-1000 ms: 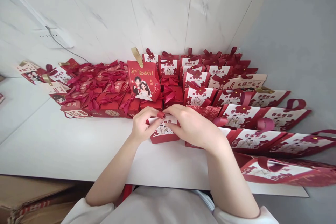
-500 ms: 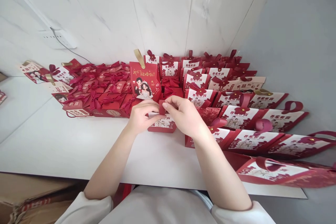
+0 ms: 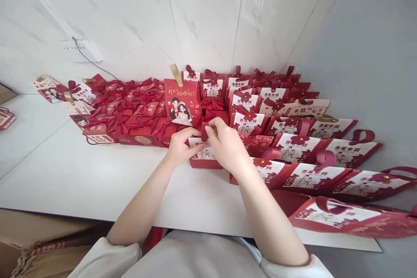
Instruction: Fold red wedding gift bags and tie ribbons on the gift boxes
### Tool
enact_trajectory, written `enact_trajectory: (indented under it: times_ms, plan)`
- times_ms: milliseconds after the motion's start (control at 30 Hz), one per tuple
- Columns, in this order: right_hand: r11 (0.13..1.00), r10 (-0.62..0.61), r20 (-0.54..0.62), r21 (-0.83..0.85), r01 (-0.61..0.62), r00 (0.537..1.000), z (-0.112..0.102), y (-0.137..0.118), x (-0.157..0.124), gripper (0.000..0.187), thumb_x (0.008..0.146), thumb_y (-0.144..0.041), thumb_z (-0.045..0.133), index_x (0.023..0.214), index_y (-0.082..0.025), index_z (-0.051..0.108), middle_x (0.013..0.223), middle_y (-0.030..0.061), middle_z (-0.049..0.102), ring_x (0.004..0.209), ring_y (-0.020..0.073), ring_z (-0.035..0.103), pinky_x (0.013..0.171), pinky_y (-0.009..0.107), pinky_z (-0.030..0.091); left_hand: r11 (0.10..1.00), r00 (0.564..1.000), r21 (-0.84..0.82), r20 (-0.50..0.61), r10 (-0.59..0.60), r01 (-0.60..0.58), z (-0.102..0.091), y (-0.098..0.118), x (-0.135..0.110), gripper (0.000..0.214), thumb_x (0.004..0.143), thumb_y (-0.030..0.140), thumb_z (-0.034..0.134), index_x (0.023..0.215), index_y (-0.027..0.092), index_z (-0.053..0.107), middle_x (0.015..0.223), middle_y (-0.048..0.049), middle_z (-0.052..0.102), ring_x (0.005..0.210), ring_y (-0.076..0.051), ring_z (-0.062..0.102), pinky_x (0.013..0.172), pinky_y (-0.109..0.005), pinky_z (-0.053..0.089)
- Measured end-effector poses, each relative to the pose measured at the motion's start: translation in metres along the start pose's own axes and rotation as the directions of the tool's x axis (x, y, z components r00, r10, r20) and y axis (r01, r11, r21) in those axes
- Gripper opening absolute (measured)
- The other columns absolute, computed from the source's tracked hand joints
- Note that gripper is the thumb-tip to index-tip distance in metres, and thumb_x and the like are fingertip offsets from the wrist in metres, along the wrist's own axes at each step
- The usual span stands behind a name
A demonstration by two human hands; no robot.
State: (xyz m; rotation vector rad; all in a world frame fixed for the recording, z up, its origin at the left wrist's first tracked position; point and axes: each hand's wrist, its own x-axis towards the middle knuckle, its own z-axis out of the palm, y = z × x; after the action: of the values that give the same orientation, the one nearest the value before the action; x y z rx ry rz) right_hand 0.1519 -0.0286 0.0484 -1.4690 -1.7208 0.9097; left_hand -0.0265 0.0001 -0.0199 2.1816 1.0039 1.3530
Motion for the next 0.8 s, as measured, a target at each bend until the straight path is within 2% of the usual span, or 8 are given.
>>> enact_trajectory:
  times_ms: [100, 200, 300, 467, 667, 800]
  plan:
    - [0.992, -0.078, -0.06, -0.105, 0.072, 0.995, 0.001, 0.0, 0.001, 0.017, 0.097, -0.034, 0.047, 0.086, -0.024, 0.054, 0.083, 0.0013, 0.066, 0.072, 0.0187, 0.056, 0.067, 0.032, 0.039, 0.999, 0.998, 0.028, -0.055, 0.038, -0.036, 0.001, 0.002, 0.003, 0.024, 0.079, 0.041, 0.081, 0.075, 0.019, 0.072, 0.073, -0.0036, 0.072, 0.068, -0.016, 0.064, 0.067, -0.03, 0.051]
    - [0.98, -0.155, -0.101, -0.14, 0.14, 0.983, 0.004, 0.003, 0.004, 0.013, 0.095, -0.027, 0.048, 0.086, -0.022, 0.056, 0.092, 0.0045, 0.067, 0.08, 0.0204, 0.059, 0.072, 0.033, 0.042, 0.997, 0.996, -0.001, -0.033, 0.077, -0.077, 0.002, 0.004, 0.006, 0.025, 0.082, 0.041, 0.078, 0.073, 0.019, 0.071, 0.072, -0.0043, 0.073, 0.069, -0.018, 0.065, 0.069, -0.031, 0.051]
    - [0.967, -0.211, -0.109, -0.168, 0.191, 0.971, 0.007, 0.004, 0.007, 0.011, 0.095, -0.022, 0.049, 0.085, -0.021, 0.055, 0.091, 0.0058, 0.067, 0.082, 0.0219, 0.06, 0.074, 0.035, 0.043, 0.99, 0.989, -0.008, -0.037, 0.14, -0.14, 0.003, 0.005, 0.006, 0.026, 0.085, 0.04, 0.075, 0.071, 0.019, 0.07, 0.07, -0.0038, 0.071, 0.068, -0.017, 0.065, 0.07, -0.033, 0.05]
    - [0.939, -0.287, -0.078, -0.22, 0.265, 0.955, 0.008, 0.0, 0.007, 0.01, 0.094, -0.018, 0.049, 0.087, -0.021, 0.056, 0.094, 0.006, 0.067, 0.088, 0.0235, 0.062, 0.079, 0.037, 0.044, 0.974, 0.972, 0.075, -0.077, 0.22, -0.214, 0.001, 0.006, 0.003, 0.028, 0.088, 0.038, 0.072, 0.067, 0.02, 0.067, 0.066, -0.0012, 0.069, 0.065, -0.017, 0.064, 0.074, -0.035, 0.046]
    - [0.919, -0.312, -0.093, -0.283, 0.275, 0.946, 0.007, -0.004, 0.001, 0.011, 0.095, -0.018, 0.05, 0.087, -0.021, 0.056, 0.091, 0.0055, 0.067, 0.084, 0.0229, 0.062, 0.078, 0.037, 0.044, 0.969, 0.977, 0.122, 0.014, 0.213, -0.213, -0.008, 0.009, 0.003, 0.033, 0.096, 0.03, 0.06, 0.066, 0.02, 0.065, 0.066, 0.0009, 0.07, 0.069, -0.015, 0.064, 0.093, -0.039, 0.043]
    - [0.921, -0.286, -0.101, -0.305, 0.244, 0.953, 0.004, -0.006, -0.005, 0.011, 0.097, -0.021, 0.05, 0.088, -0.022, 0.056, 0.091, 0.0055, 0.07, 0.084, 0.0237, 0.064, 0.079, 0.037, 0.045, 0.986, 0.988, 0.077, 0.044, 0.148, -0.151, -0.013, 0.009, 0.003, 0.038, 0.101, 0.028, 0.05, 0.067, 0.019, 0.065, 0.069, -0.0019, 0.071, 0.075, -0.017, 0.065, 0.083, -0.038, 0.044]
